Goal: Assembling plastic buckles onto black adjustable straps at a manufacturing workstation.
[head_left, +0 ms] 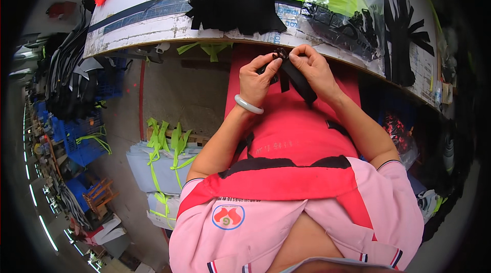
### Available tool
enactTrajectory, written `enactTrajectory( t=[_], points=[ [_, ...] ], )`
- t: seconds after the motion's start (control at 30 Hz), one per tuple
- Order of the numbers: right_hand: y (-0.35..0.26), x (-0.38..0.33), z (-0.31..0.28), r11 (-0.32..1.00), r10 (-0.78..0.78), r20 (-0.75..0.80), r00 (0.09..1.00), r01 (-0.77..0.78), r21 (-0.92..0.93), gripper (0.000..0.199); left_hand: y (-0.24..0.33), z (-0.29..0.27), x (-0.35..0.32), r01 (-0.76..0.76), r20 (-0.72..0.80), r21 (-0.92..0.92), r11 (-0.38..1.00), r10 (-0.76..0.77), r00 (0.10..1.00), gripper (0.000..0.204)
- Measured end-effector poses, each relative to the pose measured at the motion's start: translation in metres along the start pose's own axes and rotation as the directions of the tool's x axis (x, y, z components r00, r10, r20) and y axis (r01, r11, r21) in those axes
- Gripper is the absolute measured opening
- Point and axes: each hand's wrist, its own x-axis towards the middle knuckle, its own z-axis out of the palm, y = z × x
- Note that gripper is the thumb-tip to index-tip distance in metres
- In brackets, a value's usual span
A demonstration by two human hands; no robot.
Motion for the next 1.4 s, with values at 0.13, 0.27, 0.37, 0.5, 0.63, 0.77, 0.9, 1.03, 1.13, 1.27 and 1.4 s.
enactTrajectory(
  t=[0.13, 0.27, 0.37, 0.5, 0.63, 0.77, 0.9, 1.03, 1.13, 1.27, 1.4],
  points=[
    [-0.013, 0.028, -0.02, 0.883, 0.37, 0.504, 0.78, -0.464, 0.07, 0.022, 0.014, -0.02, 0.0, -0.045, 0.2, 0.058, 0.997, 0.032, 0.979, 0.018],
    [-0.051, 0.048, -0.012, 0.955, 0.122, 0.395, 0.911, 0.0, -0.295, 0.02, 0.056, -0.043, -0.004, 0.14, 0.368, 0.159, 0.977, -0.19, 0.91, 0.018],
    [-0.12, 0.11, -0.045, 0.107, -0.785, 0.302, 0.54, 0.6, -0.793, 0.017, 0.075, -0.064, -0.009, 0.212, 0.491, 0.085, 0.973, -0.227, 0.841, 0.016],
    [-0.227, 0.157, -0.089, 0.153, -0.947, 0.008, 0.322, 0.47, -0.869, 0.019, 0.11, -0.048, 0.024, 0.089, 0.313, -0.001, 0.996, -0.084, 0.946, 0.019],
    [-0.212, 0.119, -0.028, 0.443, -0.811, -0.075, 0.58, 0.524, -0.727, 0.039, 0.116, -0.007, 0.083, 0.009, 0.126, 0.14, 0.99, -0.027, 0.992, 0.026],
    [-0.098, 0.121, -0.037, 0.383, -0.659, 0.146, 0.738, 0.496, -0.779, 0.023, 0.063, 0.019, 0.128, 0.085, 0.03, 0.173, 0.981, -0.091, 0.995, 0.027],
    [-0.03, 0.121, -0.035, 0.337, -0.557, 0.242, 0.794, 0.483, -0.808, 0.027, 0.016, 0.003, 0.125, -0.223, 0.012, 0.244, 0.944, 0.227, 0.974, 0.025],
    [-0.032, 0.121, -0.038, 0.342, -0.554, 0.213, 0.805, 0.453, -0.823, 0.026, 0.027, -0.004, 0.094, 0.083, 0.01, 0.115, 0.99, -0.085, 0.996, 0.02],
    [-0.037, 0.122, -0.035, 0.388, -0.557, 0.196, 0.807, 0.461, -0.798, 0.026, 0.028, -0.014, 0.076, 0.193, 0.107, 0.055, 0.98, -0.198, 0.974, 0.03],
    [-0.038, 0.103, -0.024, 0.444, -0.565, 0.25, 0.786, 0.545, -0.711, 0.024, 0.017, -0.021, 0.057, 0.01, 0.167, 0.097, 0.995, -0.026, 0.986, 0.038],
    [-0.027, 0.086, -0.023, 0.177, -0.494, 0.362, 0.79, 0.5, -0.848, 0.019, 0.028, -0.02, 0.038, 0.057, 0.282, 0.084, 0.995, -0.079, 0.956, 0.042]
  ],
)
